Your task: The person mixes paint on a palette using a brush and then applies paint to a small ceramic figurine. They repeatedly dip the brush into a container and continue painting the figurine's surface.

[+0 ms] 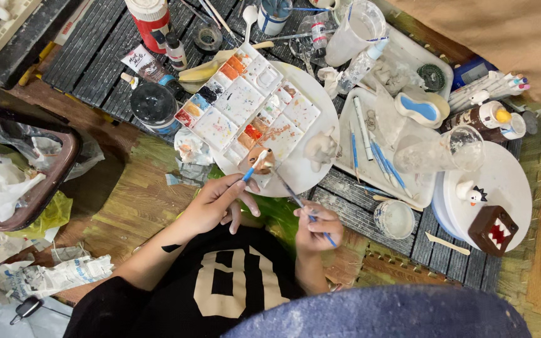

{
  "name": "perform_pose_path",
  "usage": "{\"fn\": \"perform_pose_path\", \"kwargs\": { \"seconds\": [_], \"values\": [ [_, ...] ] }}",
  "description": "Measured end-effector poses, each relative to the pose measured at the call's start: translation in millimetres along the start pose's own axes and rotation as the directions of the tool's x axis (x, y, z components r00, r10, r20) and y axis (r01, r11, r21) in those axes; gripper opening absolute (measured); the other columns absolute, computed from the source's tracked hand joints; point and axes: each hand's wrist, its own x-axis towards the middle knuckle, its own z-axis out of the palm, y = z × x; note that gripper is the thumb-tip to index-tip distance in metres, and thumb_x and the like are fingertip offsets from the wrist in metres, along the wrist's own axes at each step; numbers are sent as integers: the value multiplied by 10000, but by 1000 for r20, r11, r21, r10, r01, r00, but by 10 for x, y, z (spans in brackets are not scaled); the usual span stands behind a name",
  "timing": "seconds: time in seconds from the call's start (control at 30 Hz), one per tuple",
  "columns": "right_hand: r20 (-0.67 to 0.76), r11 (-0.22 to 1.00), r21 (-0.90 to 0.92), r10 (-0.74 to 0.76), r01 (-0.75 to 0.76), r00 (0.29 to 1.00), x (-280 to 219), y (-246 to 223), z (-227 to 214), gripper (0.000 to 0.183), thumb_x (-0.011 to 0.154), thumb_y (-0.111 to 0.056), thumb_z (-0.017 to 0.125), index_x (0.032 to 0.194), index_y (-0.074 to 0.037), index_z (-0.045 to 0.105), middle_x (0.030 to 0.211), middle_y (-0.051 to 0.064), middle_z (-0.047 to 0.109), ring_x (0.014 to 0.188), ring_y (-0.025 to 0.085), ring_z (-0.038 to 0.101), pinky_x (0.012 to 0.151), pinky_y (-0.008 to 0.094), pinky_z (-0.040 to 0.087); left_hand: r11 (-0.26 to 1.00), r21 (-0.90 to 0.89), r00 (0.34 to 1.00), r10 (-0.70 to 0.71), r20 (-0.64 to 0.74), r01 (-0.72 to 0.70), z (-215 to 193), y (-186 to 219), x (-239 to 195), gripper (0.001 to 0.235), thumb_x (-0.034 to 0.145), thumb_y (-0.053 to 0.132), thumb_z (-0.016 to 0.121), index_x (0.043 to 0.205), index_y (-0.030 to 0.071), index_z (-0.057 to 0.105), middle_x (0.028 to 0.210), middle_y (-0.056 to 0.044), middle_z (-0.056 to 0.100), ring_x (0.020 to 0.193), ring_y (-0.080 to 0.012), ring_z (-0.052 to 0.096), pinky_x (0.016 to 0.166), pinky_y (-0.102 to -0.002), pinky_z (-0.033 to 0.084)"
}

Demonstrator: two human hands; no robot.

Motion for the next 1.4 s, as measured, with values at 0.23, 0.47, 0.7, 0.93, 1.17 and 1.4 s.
{"fn": "perform_pose_path", "kwargs": {
  "seconds": [0.23, 0.47, 0.7, 0.93, 1.17, 1.4],
  "values": [
    [21, 996, -77, 44, -42, 999, 26, -57, 141, 297, 920, 116, 707, 937, -48, 460, 1018, 181, 672, 966, 288, 754, 746, 377, 684, 999, -30, 998, -25, 52, 26, -1, -5, -17, 349, 1107, 247, 363, 1176, -11, 587, 835, -128, 768, 416, -106, 612, 367, -195, 323],
    [-18, 999, -35, 14, -15, 1000, 77, -5, 76, 279, 917, 113, 687, 931, -43, 456, 1025, 206, 666, 937, 301, 757, 709, 355, 668, 998, -58, 998, -20, 66, 24, -22, -14, -1, 367, 1111, 261, 345, 1178, -11, 583, 835, -134, 764, 419, -109, 610, 369, -192, 319],
    [-69, 982, 103, 167, -159, 984, -17, -11, 57, 286, 956, 94, 680, 952, -72, 447, 1002, 166, 657, 896, 269, 741, 668, 320, 654, 960, -255, 990, -93, 108, 118, -63, -33, -31, 424, 1110, 316, 357, 1149, -33, 596, 762, -174, 745, 343, -118, 530, 313, -209, 254],
    [-74, 989, 37, 148, -146, 986, 38, 39, 62, 270, 942, 111, 671, 955, -57, 460, 1005, 185, 674, 942, 269, 740, 637, 314, 637, 938, -301, 979, -125, 159, 168, -86, -75, -43, 448, 1116, 326, 373, 1154, -44, 624, 746, -180, 729, 330, -123, 505, 308, -219, 239],
    [-287, 968, 100, 251, -231, 925, 292, 97, -103, 214, 982, 90, 646, 1012, -53, 490, 1034, 166, 669, 963, 253, 730, 603, 277, 620, 886, 436, 958, 243, -151, -156, -192, 136, 95, 276, 1117, 194, 528, 1120, 12, 736, 827, -127, 636, 641, -173, 519, 596, -290, 421],
    [-101, 682, 477, 669, -554, 736, 335, 691, -539, 152, 1058, 18, 659, 1036, -54, 527, 1043, 146, 685, 887, 239, 699, 735, 332, 572, 315, 945, 758, 636, -145, -84, -411, 588, 714, 344, 976, 131, 698, 1294, 7, 659, 988, -184, 618, 876, -358, 633, 738, -436, 509]
  ]
}}
